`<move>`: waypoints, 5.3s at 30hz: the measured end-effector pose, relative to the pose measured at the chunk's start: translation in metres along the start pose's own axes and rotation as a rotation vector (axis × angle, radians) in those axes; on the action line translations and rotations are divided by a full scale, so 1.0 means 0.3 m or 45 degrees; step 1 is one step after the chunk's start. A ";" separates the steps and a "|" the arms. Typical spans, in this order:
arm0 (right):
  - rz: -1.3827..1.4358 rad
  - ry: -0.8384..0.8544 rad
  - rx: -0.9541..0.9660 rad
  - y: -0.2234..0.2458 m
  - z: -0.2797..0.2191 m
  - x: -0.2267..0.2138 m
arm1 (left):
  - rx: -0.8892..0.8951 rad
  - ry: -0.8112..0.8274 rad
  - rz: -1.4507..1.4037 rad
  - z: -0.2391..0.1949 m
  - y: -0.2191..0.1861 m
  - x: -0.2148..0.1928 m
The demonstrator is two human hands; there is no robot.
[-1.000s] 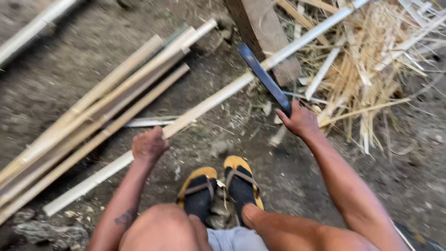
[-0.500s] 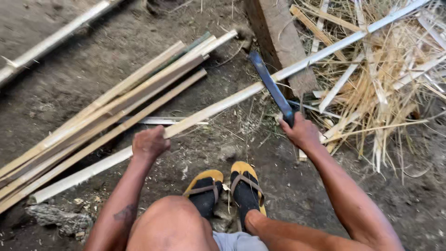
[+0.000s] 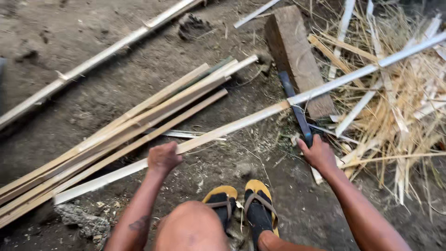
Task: The person uses a machete to split long bamboo poles into thin strips. They repeatedly position each pole on a wooden block and strike it with the machete to separate the material, then set the finished strips aside.
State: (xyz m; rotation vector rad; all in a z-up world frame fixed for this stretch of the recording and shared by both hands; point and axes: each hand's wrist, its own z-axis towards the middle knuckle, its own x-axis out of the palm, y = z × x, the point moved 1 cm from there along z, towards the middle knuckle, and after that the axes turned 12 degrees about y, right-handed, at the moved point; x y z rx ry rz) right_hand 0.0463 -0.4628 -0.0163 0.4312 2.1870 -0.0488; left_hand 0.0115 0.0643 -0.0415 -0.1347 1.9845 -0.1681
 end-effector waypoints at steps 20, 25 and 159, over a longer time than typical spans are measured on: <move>0.047 -0.207 -0.051 -0.156 0.093 0.063 | 0.428 -0.043 0.019 0.150 -0.194 -0.106; 0.220 0.050 0.158 0.054 -0.042 0.065 | 0.221 0.240 -0.155 0.350 -0.503 0.019; 0.329 0.238 -0.037 0.085 -0.088 0.238 | 0.357 0.133 0.017 0.325 -0.370 0.321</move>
